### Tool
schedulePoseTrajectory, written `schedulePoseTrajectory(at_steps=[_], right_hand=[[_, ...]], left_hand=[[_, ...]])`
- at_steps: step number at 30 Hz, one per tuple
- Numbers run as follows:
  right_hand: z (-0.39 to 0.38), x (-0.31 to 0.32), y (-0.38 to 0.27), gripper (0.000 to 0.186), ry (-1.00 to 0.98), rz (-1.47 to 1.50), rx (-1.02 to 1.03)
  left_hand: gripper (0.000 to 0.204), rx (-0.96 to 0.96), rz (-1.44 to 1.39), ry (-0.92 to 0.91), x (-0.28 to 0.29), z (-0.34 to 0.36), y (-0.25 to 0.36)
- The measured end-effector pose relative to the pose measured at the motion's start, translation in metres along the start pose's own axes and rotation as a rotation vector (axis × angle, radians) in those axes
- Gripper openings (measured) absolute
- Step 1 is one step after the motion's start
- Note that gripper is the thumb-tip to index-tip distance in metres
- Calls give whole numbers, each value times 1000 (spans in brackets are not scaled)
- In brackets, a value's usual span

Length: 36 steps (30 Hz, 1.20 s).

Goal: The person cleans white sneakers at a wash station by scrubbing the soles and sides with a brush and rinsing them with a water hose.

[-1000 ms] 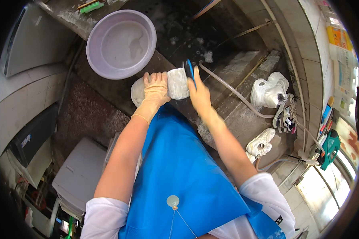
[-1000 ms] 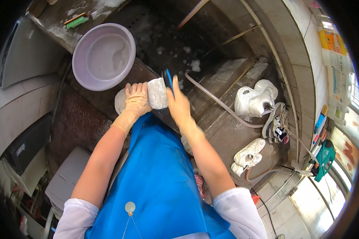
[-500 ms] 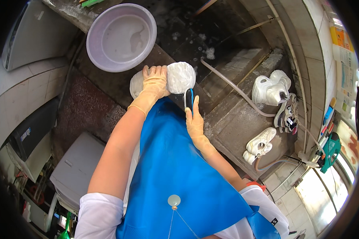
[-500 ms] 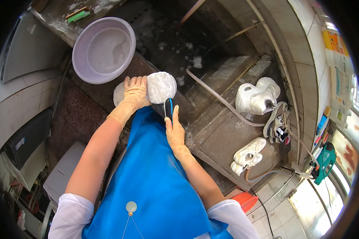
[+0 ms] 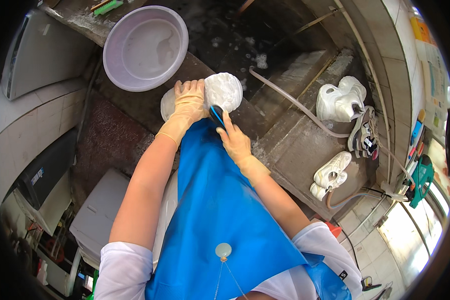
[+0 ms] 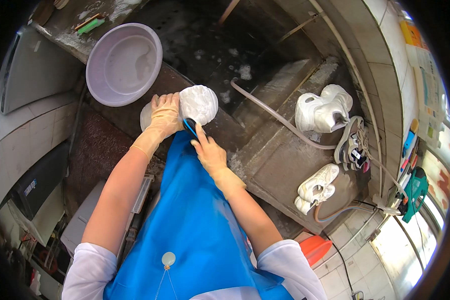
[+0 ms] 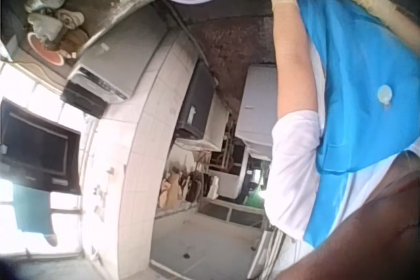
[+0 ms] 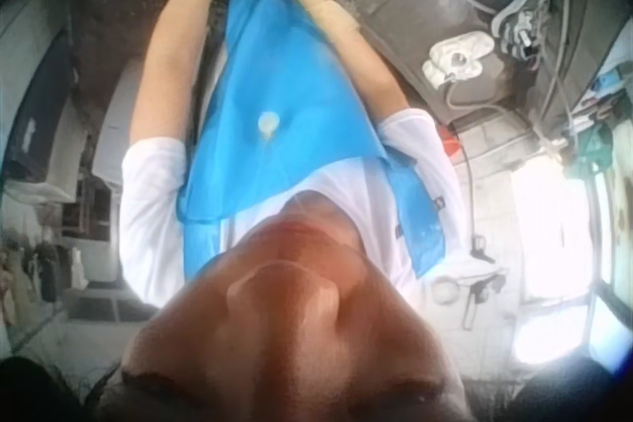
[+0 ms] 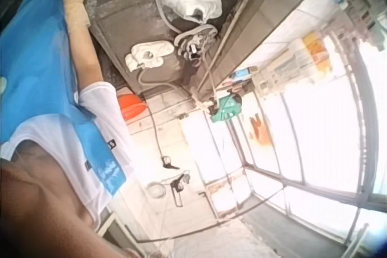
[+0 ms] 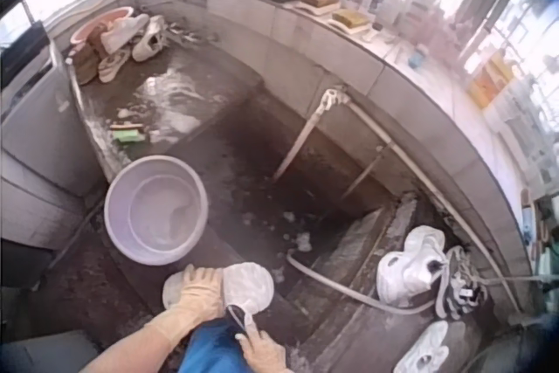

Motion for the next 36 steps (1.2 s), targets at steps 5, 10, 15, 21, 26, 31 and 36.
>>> schedulePoseTrajectory(at_steps=[5, 10, 15, 21, 26, 31, 36], right_hand=[[10, 1, -35, 59, 65, 151, -15], [-18, -5, 24, 65, 34, 291, -107], [32, 35, -27, 63, 177, 480, -132], [-3, 11, 8, 63, 211, 615, -105], [57, 74, -29, 62, 27, 686, -128], [29, 38, 9, 61, 105, 673, -113], [123, 107, -39, 55, -252, 726, -336]], left_hand=[[100, -33, 35, 98, -19, -1, -10], [94, -30, 19, 82, -4, -3, -2], [97, -36, 12, 63, 3, 3, 4], [94, -43, 12, 114, -4, -2, -1], [91, -55, -8, 146, -10, -6, 2], [96, -37, 15, 174, -13, -5, -1], [95, -36, 8, 95, -11, -1, 2]])
Point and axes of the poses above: each hand's wrist, its own z-axis towards the middle knuckle, its own x-axis out of the back of the hand, y = z × x, the point moved 4 cm from there along z, towards the middle knuckle, and after that the axes turned 11 degrees about -x, right-handed, at the moved point
